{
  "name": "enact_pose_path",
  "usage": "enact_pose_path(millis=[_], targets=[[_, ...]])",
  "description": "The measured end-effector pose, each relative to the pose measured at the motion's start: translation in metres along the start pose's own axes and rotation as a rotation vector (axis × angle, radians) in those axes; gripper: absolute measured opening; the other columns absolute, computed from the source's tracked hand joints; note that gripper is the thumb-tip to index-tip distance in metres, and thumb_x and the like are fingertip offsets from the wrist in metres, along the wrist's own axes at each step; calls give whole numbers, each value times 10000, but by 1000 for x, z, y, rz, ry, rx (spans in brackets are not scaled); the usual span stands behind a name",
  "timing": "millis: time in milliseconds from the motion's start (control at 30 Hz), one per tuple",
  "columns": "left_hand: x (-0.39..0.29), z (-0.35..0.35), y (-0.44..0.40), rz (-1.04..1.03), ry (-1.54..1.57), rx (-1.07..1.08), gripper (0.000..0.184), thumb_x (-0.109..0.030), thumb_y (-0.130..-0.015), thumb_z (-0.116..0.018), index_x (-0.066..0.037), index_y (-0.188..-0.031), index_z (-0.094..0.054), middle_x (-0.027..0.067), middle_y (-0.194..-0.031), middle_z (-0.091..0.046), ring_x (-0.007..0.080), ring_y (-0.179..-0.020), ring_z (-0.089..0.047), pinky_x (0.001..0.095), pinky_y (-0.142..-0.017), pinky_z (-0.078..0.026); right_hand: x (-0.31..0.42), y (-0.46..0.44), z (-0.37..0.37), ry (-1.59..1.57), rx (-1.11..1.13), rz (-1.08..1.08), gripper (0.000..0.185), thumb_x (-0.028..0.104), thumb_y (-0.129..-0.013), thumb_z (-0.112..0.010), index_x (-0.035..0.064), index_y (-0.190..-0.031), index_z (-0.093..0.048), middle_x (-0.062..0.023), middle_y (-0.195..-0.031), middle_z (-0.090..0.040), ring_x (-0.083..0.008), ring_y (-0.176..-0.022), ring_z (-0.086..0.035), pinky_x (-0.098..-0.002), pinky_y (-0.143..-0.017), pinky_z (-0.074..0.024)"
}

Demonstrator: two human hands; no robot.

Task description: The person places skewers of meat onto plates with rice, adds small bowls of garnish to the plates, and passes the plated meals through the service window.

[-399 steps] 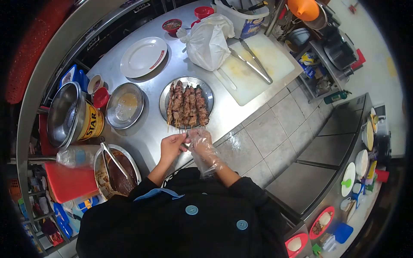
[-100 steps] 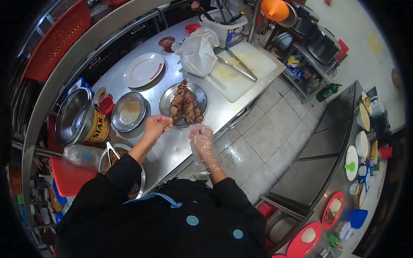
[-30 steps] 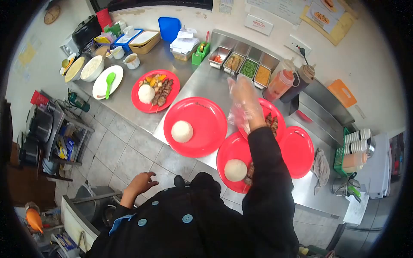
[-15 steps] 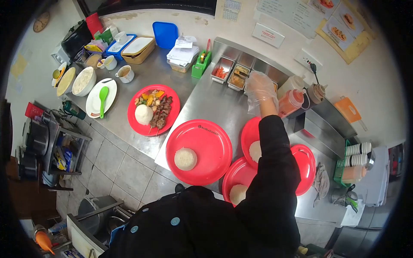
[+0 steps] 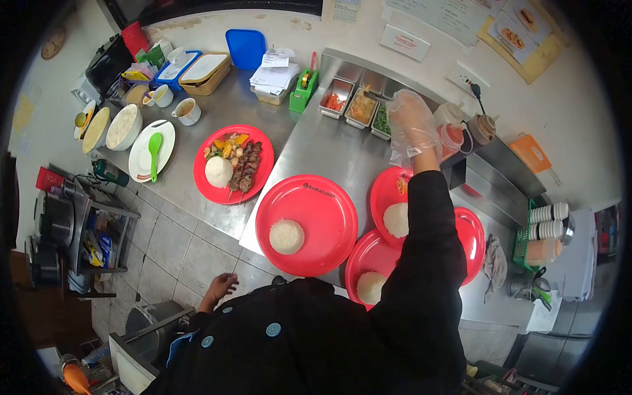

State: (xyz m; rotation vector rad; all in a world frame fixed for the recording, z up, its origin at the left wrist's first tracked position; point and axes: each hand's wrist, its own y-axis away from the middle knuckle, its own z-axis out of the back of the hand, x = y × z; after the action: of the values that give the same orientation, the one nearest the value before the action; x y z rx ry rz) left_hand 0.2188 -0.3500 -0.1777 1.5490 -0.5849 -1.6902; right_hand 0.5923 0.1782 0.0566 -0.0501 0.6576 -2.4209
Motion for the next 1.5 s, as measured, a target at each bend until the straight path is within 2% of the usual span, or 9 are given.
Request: enact_pose_path(millis=[233,567,633,833,967,1067,1167,1333,1500], targets=[[-178,-63,82,-390,-411,714,396,-364,-898,-522,-48,-1132,-570,63,-1053,-603,152,-951,-545,303,-817,-444,32,17,9,-28,108,-171,198,211,-768,-517,38,-783,-611,-177,-819,-619,-339,-809,-602,-430,-743,-475],[-190,-67,109,-592,-229,801,234,-194,-851,-620,-47,-1032,-609,34,-963,-563,118,-886,-534,266,-763,-437,61,15,15,-1,366,-193,237,218,-773,-512,8,-802,-615,-199,-849,-616,-350,-837,-603,-436,-753,-474],[-198,-62,113,-536,-548,910,225,-206,-844,-633,-32,-986,-621,28,-931,-597,107,-870,-554,247,-742,-437,59,13,8,-47,331,-215,233,209,-765,-516,4,-808,-617,-200,-853,-616,-351,-838,-605,-436,-750,-474],[-177,-60,104,-481,-280,714,258,-247,-807,-681,-49,-965,-637,2,-830,-624,84,-797,-561,234,-732,-430,40,-1,11,-21,180,-169,195,166,-741,-528,11,-800,-629,-208,-853,-628,-350,-831,-619,-428,-720,-497],[-188,-61,107,-422,-453,776,257,-256,-818,-669,-58,-978,-634,-7,-844,-622,79,-793,-555,225,-723,-424,37,11,19,-44,-20,-195,194,190,-725,-553,27,-807,-617,-205,-844,-626,-350,-814,-614,-433,-717,-493],[-185,-62,103,-387,-424,852,274,-273,-848,-628,-56,-1016,-617,-11,-828,-612,81,-790,-553,228,-719,-422,48,20,13,-5,232,-254,173,197,-731,-555,42,-783,-610,-189,-835,-626,-345,-824,-605,-437,-737,-481],[-183,-58,93,-347,-243,803,283,-279,-874,-583,-61,-1054,-600,-7,-818,-603,82,-769,-553,232,-685,-429,49,45,17,-107,88,-245,264,289,-773,-536,35,-801,-600,-184,-872,-613,-353,-876,-582,-443,-769,-452],[-90,-35,17,-495,-325,185,257,-261,-860,-589,-45,-995,-619,41,-782,-624,108,-663,-571,246,-555,-459,65,76,101,-141,-86,-397,189,220,-776,-552,47,-820,-615,-163,-812,-628,-356,-816,-589,-436,-747,-462],[55,6,-32,-231,-626,-57,324,-328,-773,-610,-18,-859,-646,110,-679,-659,188,-608,-647,309,-591,-506,86,144,190,-253,27,-434,215,191,-836,-556,58,-983,-638,-175,-913,-627,-344,-831,-604,-379,-718,-470]])
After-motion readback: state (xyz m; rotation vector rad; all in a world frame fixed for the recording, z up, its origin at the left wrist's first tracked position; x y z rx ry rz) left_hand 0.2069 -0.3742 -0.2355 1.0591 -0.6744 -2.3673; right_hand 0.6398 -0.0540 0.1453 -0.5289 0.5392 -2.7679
